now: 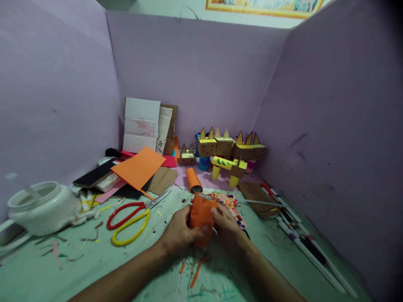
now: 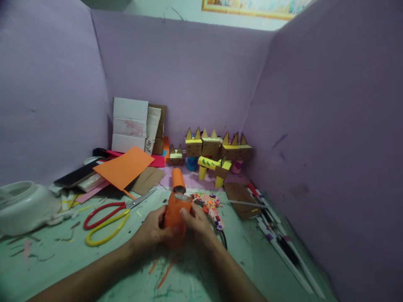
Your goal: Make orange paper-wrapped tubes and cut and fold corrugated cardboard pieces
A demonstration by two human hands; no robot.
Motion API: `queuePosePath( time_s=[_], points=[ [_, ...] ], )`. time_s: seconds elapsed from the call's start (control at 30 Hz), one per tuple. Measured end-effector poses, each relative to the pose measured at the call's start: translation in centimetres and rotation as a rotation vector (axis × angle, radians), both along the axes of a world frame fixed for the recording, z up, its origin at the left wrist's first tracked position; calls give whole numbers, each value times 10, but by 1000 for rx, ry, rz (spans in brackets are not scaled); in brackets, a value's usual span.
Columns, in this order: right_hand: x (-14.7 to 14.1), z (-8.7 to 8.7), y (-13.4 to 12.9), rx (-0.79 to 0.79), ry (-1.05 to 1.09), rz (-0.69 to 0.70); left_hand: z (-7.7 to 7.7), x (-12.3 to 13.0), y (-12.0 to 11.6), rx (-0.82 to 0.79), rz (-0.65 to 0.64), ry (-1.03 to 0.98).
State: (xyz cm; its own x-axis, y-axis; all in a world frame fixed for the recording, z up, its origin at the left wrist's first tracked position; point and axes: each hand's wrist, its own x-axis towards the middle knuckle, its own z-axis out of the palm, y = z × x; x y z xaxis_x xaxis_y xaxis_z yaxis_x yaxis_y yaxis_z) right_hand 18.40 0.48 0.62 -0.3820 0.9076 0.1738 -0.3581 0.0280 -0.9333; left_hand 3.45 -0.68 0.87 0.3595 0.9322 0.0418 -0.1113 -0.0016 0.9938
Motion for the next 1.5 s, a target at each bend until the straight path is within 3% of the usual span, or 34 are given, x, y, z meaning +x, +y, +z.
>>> queuePosePath(
  time_s=[0.13,0.3,0.5,0.73,0.93,1.03,1.23,1.5],
  points=[
    [5,4,0,60,-48,0,7,0,-1,-37,15,-66],
    [5,11,-5,38,-95,121,10,-2,0,-49,93,-121],
    [1,9,-8,24,-176,22,7,-7,4,-66,184,-101],
    [0,11,-9,-40,-218,54,10,-9,7,-121,216,-53],
    [3,10,-9,-76,-231,13,5,-8,8,-107,220,-104],
    [6,8,-8,-61,-271,-32,5,-8,6,-88,141,-147],
    [9,7,-6,21,-313,-177,18,-9,1,-60,-138,-136],
    [8,17,-12,88,-294,13,11,-4,0,-146,-300,10]
  ],
)
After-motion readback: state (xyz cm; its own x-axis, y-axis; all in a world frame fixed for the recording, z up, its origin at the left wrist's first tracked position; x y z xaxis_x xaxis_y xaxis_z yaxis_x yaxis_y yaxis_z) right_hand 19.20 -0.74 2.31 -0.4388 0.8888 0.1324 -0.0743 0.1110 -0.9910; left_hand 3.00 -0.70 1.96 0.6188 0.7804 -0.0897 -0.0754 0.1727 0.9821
